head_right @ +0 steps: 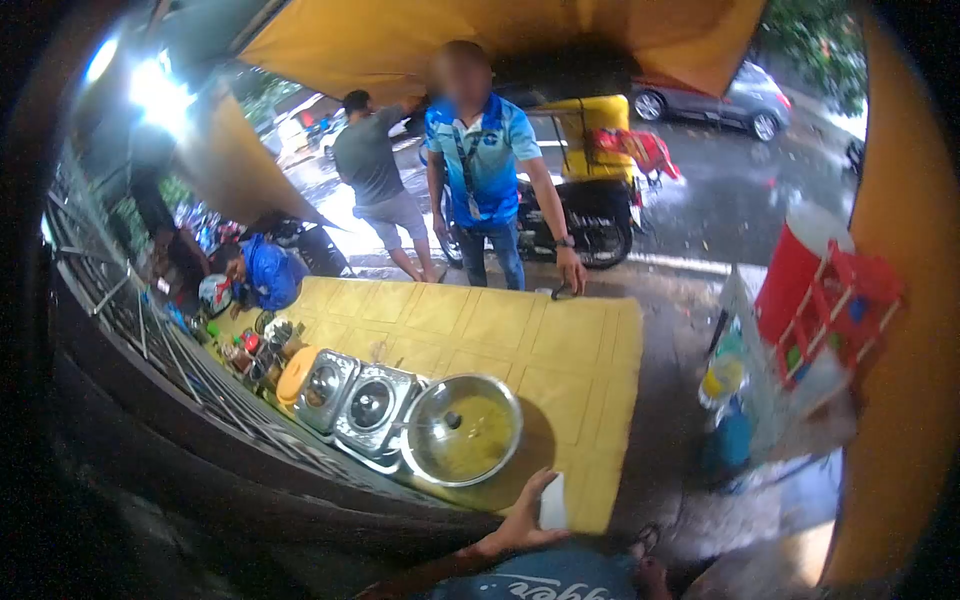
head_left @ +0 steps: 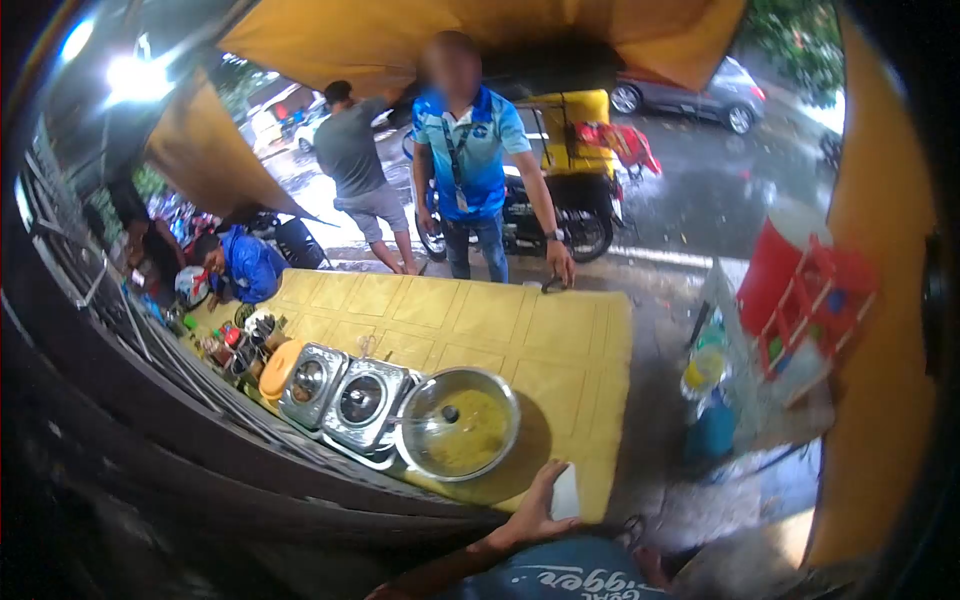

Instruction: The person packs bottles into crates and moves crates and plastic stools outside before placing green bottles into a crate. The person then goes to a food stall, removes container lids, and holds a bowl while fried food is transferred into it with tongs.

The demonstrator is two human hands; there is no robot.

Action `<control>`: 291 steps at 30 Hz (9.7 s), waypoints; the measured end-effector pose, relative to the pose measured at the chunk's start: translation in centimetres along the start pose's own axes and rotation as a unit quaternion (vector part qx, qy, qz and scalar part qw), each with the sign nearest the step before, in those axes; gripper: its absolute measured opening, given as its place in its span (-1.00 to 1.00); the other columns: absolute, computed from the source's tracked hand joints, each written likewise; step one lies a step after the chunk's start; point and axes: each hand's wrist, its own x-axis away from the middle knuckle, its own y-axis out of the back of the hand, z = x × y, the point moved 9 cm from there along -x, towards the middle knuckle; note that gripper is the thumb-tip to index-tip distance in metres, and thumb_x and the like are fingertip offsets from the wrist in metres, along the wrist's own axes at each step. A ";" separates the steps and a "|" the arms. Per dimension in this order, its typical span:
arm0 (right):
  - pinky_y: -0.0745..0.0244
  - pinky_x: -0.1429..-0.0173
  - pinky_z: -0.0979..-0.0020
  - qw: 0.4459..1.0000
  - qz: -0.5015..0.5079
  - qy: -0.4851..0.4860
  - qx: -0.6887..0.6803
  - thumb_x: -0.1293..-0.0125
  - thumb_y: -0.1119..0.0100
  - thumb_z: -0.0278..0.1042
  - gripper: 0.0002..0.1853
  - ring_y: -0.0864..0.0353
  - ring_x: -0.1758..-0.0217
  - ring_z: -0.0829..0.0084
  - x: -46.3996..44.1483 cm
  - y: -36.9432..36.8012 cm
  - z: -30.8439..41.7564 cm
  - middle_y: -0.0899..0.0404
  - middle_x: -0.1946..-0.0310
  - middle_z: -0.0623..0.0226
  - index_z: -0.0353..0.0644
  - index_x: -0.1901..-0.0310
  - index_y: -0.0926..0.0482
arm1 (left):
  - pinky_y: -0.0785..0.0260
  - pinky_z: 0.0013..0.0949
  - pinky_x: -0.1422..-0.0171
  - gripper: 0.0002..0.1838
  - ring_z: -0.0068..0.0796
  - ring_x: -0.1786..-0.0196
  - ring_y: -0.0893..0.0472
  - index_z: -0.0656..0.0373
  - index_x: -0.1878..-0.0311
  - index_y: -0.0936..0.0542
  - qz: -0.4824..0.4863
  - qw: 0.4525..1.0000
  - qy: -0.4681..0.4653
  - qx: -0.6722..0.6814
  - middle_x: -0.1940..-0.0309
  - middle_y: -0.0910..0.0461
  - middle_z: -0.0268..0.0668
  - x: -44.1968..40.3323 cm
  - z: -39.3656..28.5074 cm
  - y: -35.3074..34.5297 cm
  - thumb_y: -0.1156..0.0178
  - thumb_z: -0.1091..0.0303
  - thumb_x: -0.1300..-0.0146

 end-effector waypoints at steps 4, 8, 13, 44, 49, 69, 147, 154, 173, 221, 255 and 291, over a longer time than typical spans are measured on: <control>-0.54 0.25 0.18 0.999 0.021 -0.041 0.000 -0.11 -0.20 -0.32 -0.86 -0.63 0.38 0.23 -7.7 9.8 -2.5 -0.63 0.39 0.21 -0.19 0.34 -0.61 | 0.04 -0.20 -0.50 0.09 -0.14 -0.41 -0.19 0.38 -0.42 -0.05 -0.139 0.980 0.108 0.097 -0.33 -0.17 0.05 -3.1 5.5 -8.0 -0.45 -0.01 -0.01; -0.53 0.27 0.19 0.996 0.043 -0.078 0.004 -0.13 -0.19 -0.32 -0.86 -0.62 0.40 0.24 -13.9 18.0 -3.5 -0.63 0.41 0.19 -0.19 0.34 -0.61 | 0.00 -0.23 -0.47 0.07 -0.21 -0.39 -0.21 0.37 -0.42 -0.03 -0.242 0.917 0.184 0.260 -0.29 -0.22 0.02 -6.1 7.1 -14.9 -0.38 -0.10 -0.09; -0.53 0.29 0.20 0.991 0.081 -0.104 0.037 -0.14 -0.17 -0.32 -0.85 -0.62 0.42 0.25 -20.7 24.9 -3.3 -0.63 0.42 0.17 -0.20 0.32 -0.62 | -0.17 -0.27 -0.36 0.01 -0.25 -0.25 -0.33 0.30 -0.41 -0.05 -0.265 0.897 0.235 0.265 -0.19 -0.31 -0.06 -8.6 6.5 -18.5 -0.33 -0.16 -0.12; -0.48 0.40 0.16 0.897 0.347 0.062 0.267 -0.23 -0.09 -0.21 -0.76 -0.59 0.50 0.27 -70.1 13.6 32.8 -0.62 0.46 0.13 -0.23 0.35 -0.61 | -0.51 -0.04 -0.12 -0.18 -0.18 -0.32 -0.34 0.10 -0.44 -0.07 -0.622 0.685 0.099 0.366 -0.30 -0.23 -0.16 -26.3 24.5 -8.5 -0.07 -0.21 -0.31; -0.50 0.34 0.13 0.885 0.344 0.115 0.294 -0.22 -0.11 -0.26 -0.79 -0.63 0.42 0.27 -82.2 9.7 44.1 -0.64 0.42 0.11 -0.23 0.33 -0.61 | -0.47 0.23 -0.12 -0.11 0.02 -0.28 -0.42 0.04 -0.35 -0.28 -0.743 0.549 0.048 0.379 -0.20 -0.40 -0.17 -29.3 27.8 -10.2 0.10 -0.51 -0.19; -0.46 0.28 0.43 0.655 0.537 0.506 0.162 -0.30 -0.19 -0.39 -0.87 -0.55 0.44 0.49 -48.9 -4.2 73.2 -0.57 0.52 0.35 -0.28 0.33 -0.62 | -0.29 0.16 -0.33 -0.20 -0.09 -0.22 -0.50 0.06 -0.28 -0.42 -0.870 0.340 -0.162 0.317 -0.20 -0.51 -0.20 -26.0 19.7 -9.3 0.18 -0.43 -0.29; -0.52 0.05 0.20 0.657 0.258 0.690 0.161 -0.06 -0.38 -0.30 -0.71 -0.59 0.14 0.11 -27.7 -38.0 84.4 -0.52 0.19 0.13 -0.05 0.12 -0.67 | -0.27 0.04 -0.40 -0.12 -0.09 -0.29 -0.45 0.15 -0.40 -0.26 -0.800 0.391 -0.015 0.455 -0.28 -0.42 -0.10 -5.1 18.0 -4.1 0.24 -0.43 -0.31; -0.51 0.03 0.19 0.674 0.293 0.652 0.187 -0.06 -0.37 -0.29 -0.72 -0.57 0.11 0.11 -30.7 -36.5 78.9 -0.49 0.17 0.13 -0.06 0.14 -0.65 | -0.33 0.03 -0.37 -0.24 -0.12 -0.28 -0.47 0.06 -0.38 -0.30 -0.776 0.411 0.019 0.478 -0.26 -0.44 -0.15 -7.5 18.0 -1.8 0.16 -0.34 -0.36; -0.47 0.02 0.23 0.607 0.252 0.711 0.251 -0.07 -0.36 -0.18 -0.67 -0.57 0.16 0.16 -31.0 -35.6 79.3 -0.59 0.28 0.07 -0.17 0.15 -0.70 | -0.32 -0.02 -0.36 -0.12 -0.08 -0.27 -0.48 0.20 -0.39 -0.27 -0.796 0.335 0.075 0.498 -0.26 -0.44 -0.07 -2.7 19.9 -6.9 0.31 -0.42 -0.34; -0.47 -0.06 0.12 0.576 0.583 0.538 0.196 -0.31 -0.06 0.02 -0.54 -0.62 0.05 0.05 -25.7 -29.8 72.0 -0.65 0.15 0.05 -0.18 -0.04 -0.57 | -0.50 0.00 -0.11 -0.19 -0.16 -0.08 -0.59 0.10 -0.22 -0.47 -0.808 0.354 0.192 0.430 -0.09 -0.58 -0.22 0.9 20.6 -12.2 -0.02 -0.43 -0.19; -0.54 0.00 0.18 0.331 0.632 0.660 0.233 -0.26 -0.16 -0.14 -0.67 -0.68 0.15 0.08 -38.7 -21.1 90.3 -0.68 0.21 0.05 -0.14 0.05 -0.65 | -0.37 -0.27 -0.26 -0.30 -0.30 -0.25 -0.48 0.17 -0.39 -0.25 -0.974 0.083 0.130 0.166 -0.29 -0.41 -0.23 -39.2 29.4 -19.3 0.30 -0.22 -0.48; -0.31 0.63 0.42 0.680 0.639 0.356 0.047 -0.08 -0.42 -0.20 -0.63 -0.47 0.63 0.53 -12.6 -91.0 97.5 -0.57 0.52 0.35 -0.29 0.19 -0.60 | -0.15 -0.04 -0.45 -0.39 -0.09 -0.30 -0.39 0.19 -0.35 -0.27 -0.934 -0.119 -0.054 0.334 -0.28 -0.39 -0.14 -35.5 39.1 -7.6 0.13 -0.09 -0.44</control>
